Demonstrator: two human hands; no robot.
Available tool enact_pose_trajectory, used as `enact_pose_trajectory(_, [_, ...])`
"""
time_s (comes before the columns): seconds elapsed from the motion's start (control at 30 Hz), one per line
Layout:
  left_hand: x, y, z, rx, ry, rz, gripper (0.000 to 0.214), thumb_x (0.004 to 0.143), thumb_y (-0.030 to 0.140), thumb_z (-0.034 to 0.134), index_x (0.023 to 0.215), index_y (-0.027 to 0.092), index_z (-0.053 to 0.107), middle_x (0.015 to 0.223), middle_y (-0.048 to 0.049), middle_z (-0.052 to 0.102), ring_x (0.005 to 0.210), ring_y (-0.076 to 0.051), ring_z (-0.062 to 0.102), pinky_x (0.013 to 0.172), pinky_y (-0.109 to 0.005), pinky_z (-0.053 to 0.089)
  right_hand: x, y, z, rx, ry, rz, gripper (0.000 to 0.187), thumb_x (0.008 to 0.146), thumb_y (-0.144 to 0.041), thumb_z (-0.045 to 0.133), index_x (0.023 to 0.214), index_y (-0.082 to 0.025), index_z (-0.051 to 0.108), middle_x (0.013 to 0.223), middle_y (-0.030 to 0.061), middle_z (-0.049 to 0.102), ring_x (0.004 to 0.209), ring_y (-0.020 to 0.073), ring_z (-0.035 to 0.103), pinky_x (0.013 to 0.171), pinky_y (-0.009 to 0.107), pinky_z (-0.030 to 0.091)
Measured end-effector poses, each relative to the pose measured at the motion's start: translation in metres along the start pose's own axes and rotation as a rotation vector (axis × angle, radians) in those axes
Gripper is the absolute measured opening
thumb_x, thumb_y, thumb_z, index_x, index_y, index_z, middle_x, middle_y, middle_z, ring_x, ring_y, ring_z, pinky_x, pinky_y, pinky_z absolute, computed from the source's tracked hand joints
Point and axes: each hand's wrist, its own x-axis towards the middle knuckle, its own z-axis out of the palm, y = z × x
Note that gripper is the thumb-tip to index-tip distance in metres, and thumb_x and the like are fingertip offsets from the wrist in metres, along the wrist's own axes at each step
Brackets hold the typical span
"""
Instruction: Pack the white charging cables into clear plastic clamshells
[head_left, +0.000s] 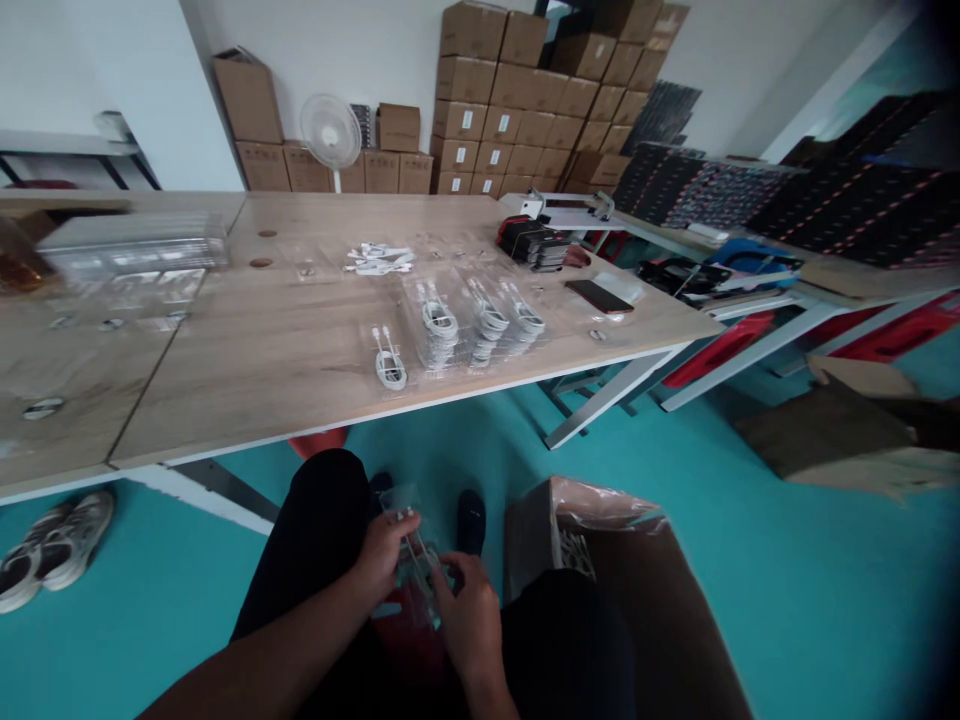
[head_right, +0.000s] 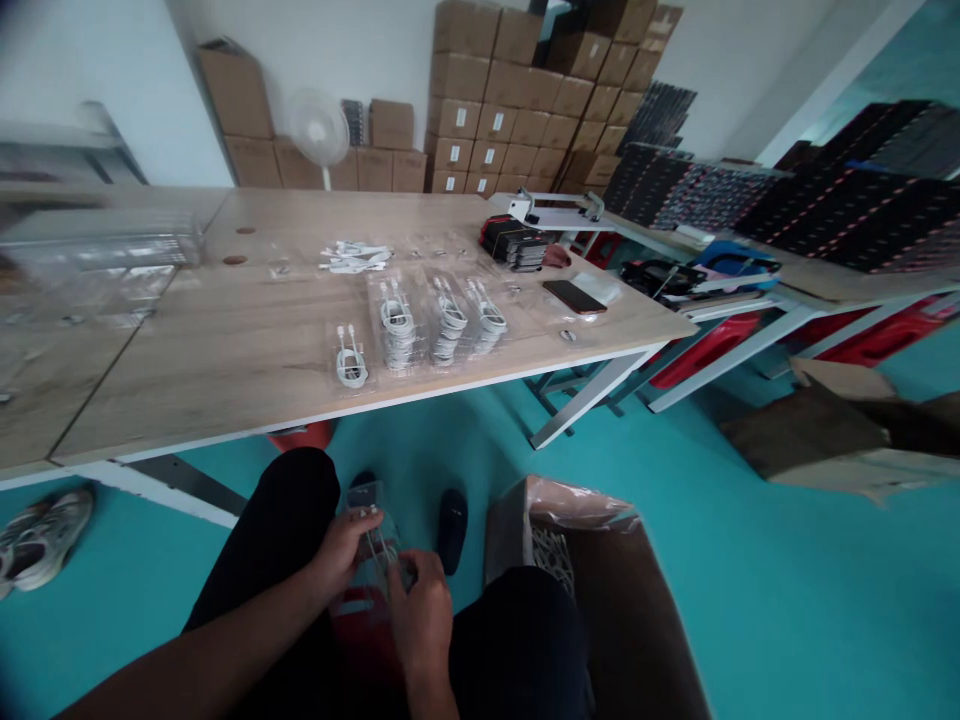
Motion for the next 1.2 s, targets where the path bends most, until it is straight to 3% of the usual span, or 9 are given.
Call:
enact_pose_trajectory(0.33, [-0.002, 0.009, 0.002, -0.232, -0.069, -0.058, 0.028, 0.061, 0.026, 0.081, 0.069, 0.016, 0.056, 0.055, 0.0064, 0.049, 0.048, -0.007, 0.049, 0.061, -0.026, 0.051, -0.004, 0.016, -0.010, 0.182, -0.046, 0.204, 0.023, 0.070, -0.043, 0.065, 0.074, -0.020, 0.068, 0.066, 0.0039, 0.069, 0.066, 0.0221, 0.065, 0.067, 0.032, 0.049])
enact_pose_trajectory(0.43, [-0.002, 0.010, 0.001, -0.277, -0.075, -0.094, 0.025, 0.064, 0.022, 0.080, 0.069, 0.016, 0.056, 0.056, 0.0055, 0.051, 0.050, -0.007, 0.051, 0.066, -0.028, 0.054, 0.000, 0.025, -0.009, 0.292, 0.016, 0.308, 0.037, 0.059, -0.045, 0.073, 0.084, -0.018, 0.068, 0.082, 0.0081, 0.071, 0.076, 0.0244, 0.066, 0.071, 0.033, 0.051])
enact_pose_trajectory(0.53, [-0.002, 0.012, 0.001, -0.312, -0.047, -0.127, 0.022, 0.066, 0.018, 0.078, 0.070, 0.016, 0.056, 0.058, 0.0049, 0.052, 0.051, -0.008, 0.053, 0.068, -0.029, 0.055, 0.000, 0.030, -0.006, 0.548, -0.177, 0.385, 0.056, 0.061, -0.053, 0.072, 0.103, -0.016, 0.065, 0.100, 0.0109, 0.071, 0.087, 0.0254, 0.066, 0.070, 0.033, 0.052])
enact_pose_trajectory(0.6, [-0.002, 0.014, 0.001, -0.322, -0.024, -0.122, 0.021, 0.067, 0.016, 0.077, 0.070, 0.016, 0.056, 0.058, 0.0051, 0.052, 0.051, -0.008, 0.053, 0.069, -0.030, 0.055, -0.003, 0.028, -0.001, 0.609, -0.293, 0.360, 0.054, 0.067, -0.055, 0.067, 0.104, -0.016, 0.065, 0.098, 0.0099, 0.071, 0.087, 0.0246, 0.067, 0.070, 0.032, 0.052])
enact_pose_trajectory(0.8, [0.000, 0.012, -0.001, -0.293, -0.026, -0.105, 0.020, 0.069, 0.017, 0.075, 0.065, 0.016, 0.055, 0.054, 0.0056, 0.049, 0.047, -0.007, 0.049, 0.072, -0.033, 0.054, -0.011, 0.023, 0.019, 0.355, -0.070, 0.248, 0.040, 0.074, -0.053, 0.059, 0.088, -0.016, 0.064, 0.075, 0.0059, 0.070, 0.071, 0.0216, 0.065, 0.069, 0.032, 0.049])
enact_pose_trajectory(0.9, [0.000, 0.011, -0.003, -0.247, -0.028, -0.100, 0.020, 0.066, 0.018, 0.077, 0.067, 0.015, 0.057, 0.055, 0.0055, 0.050, 0.048, -0.007, 0.049, 0.071, -0.032, 0.053, -0.009, 0.025, 0.018, 0.391, -0.171, 0.248, 0.034, 0.071, -0.050, 0.063, 0.079, -0.017, 0.063, 0.069, 0.0032, 0.068, 0.067, 0.0203, 0.064, 0.064, 0.031, 0.049])
enact_pose_trajectory(1.0, [-0.001, 0.010, -0.003, -0.143, -0.119, -0.121, 0.023, 0.063, 0.022, 0.080, 0.068, 0.015, 0.058, 0.055, 0.0057, 0.049, 0.048, -0.007, 0.048, 0.064, -0.029, 0.050, -0.004, 0.024, 0.011, 0.548, -0.271, 0.283, 0.036, 0.065, -0.047, 0.071, 0.084, -0.017, 0.064, 0.077, 0.0042, 0.070, 0.074, 0.0211, 0.066, 0.069, 0.031, 0.051])
enact_pose_trajectory(1.1, [-0.005, 0.008, -0.001, -0.059, -0.211, -0.114, 0.028, 0.059, 0.026, 0.082, 0.063, 0.015, 0.057, 0.051, 0.0067, 0.045, 0.044, -0.006, 0.042, 0.052, -0.023, 0.043, -0.001, 0.018, 0.005, 0.640, -0.273, 0.288, 0.041, 0.068, -0.046, 0.070, 0.096, -0.016, 0.064, 0.090, 0.0084, 0.072, 0.083, 0.0231, 0.067, 0.074, 0.034, 0.052])
enact_pose_trajectory(1.2, [-0.009, 0.005, 0.001, -0.023, -0.242, -0.091, 0.031, 0.057, 0.029, 0.082, 0.058, 0.015, 0.054, 0.048, 0.0069, 0.043, 0.043, -0.005, 0.038, 0.046, -0.020, 0.035, 0.000, 0.011, 0.005, 0.512, -0.244, 0.255, 0.032, 0.069, -0.043, 0.069, 0.089, -0.017, 0.066, 0.075, 0.0059, 0.072, 0.071, 0.0222, 0.067, 0.065, 0.032, 0.051])
